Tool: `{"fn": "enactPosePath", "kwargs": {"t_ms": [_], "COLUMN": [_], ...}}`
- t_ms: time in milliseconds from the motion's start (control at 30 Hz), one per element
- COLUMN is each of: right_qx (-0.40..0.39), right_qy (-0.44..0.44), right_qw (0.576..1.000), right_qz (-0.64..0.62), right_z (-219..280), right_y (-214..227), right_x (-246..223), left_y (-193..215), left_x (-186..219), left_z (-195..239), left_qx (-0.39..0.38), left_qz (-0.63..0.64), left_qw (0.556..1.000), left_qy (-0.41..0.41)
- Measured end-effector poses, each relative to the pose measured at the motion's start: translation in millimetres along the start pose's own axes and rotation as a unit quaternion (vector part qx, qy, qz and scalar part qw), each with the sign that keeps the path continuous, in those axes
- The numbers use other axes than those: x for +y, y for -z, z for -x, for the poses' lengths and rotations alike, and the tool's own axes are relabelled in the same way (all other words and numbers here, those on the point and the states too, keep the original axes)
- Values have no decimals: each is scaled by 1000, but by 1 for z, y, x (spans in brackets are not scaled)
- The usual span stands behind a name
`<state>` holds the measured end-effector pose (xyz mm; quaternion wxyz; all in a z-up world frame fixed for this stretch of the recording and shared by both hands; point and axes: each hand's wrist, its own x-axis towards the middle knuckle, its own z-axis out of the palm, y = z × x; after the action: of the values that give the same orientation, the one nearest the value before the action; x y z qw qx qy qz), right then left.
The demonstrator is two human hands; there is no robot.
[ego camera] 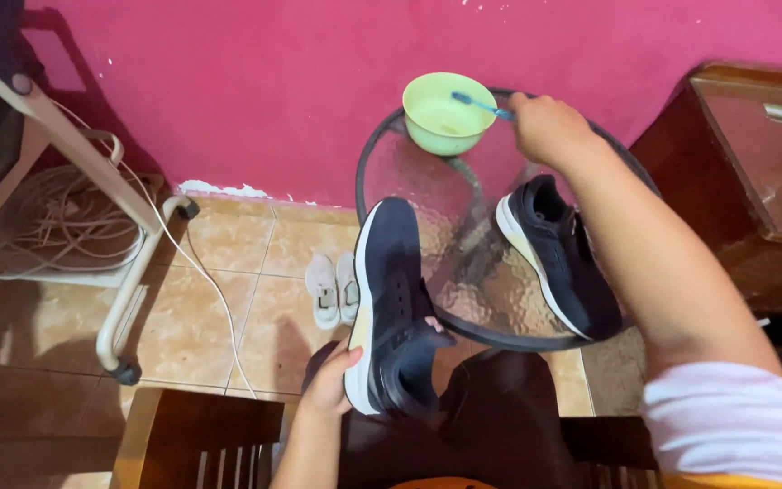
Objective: The person scrubs a black sneaker with a toothbrush, repeatedly dipping the brush into a green bowl of water. They clean the upper, sides, and sole of the shoe while seated, with the second sneaker resting on a glass table nearby.
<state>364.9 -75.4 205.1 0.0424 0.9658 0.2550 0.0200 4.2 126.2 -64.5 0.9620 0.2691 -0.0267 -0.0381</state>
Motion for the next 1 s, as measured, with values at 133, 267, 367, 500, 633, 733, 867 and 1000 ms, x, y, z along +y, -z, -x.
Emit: {"fn": "enactPosePath", "kwargs": {"t_ms": [133,267,367,500,633,733,867,1000], "right_qx": [15,-42,-90,-50,62,153,322,236], "right_qy": [-3,-16,-23,-80,35,114,270,188], "right_qw": [989,985,980,995,988,939,905,935], "right_qz": [150,166,175,35,-134,-285,-68,-187], "right_z": [-93,-142,-143,-91,-19,58,108,121], "right_y": [-47,-72,-67,-21,-32,-71,-122,-76], "right_x": [9,1,-8,-13,29,18,10,34], "left_y": [-6,17,31,-8,-67,-66,-6,-17], "left_x": [6,2,3,14,34,25,-18,-32], "left_z": [-5,-12,-21,-21,-35,-58,-89,-92], "left_qx": [6,20,4,-3,-10,-28,18,6], "left_qz": [41,76,55,67,78,89,87,65], "left_qw": [999,994,992,992,995,995,996,998], "left_qy": [-23,-70,-114,-111,-69,-31,-9,0]}}
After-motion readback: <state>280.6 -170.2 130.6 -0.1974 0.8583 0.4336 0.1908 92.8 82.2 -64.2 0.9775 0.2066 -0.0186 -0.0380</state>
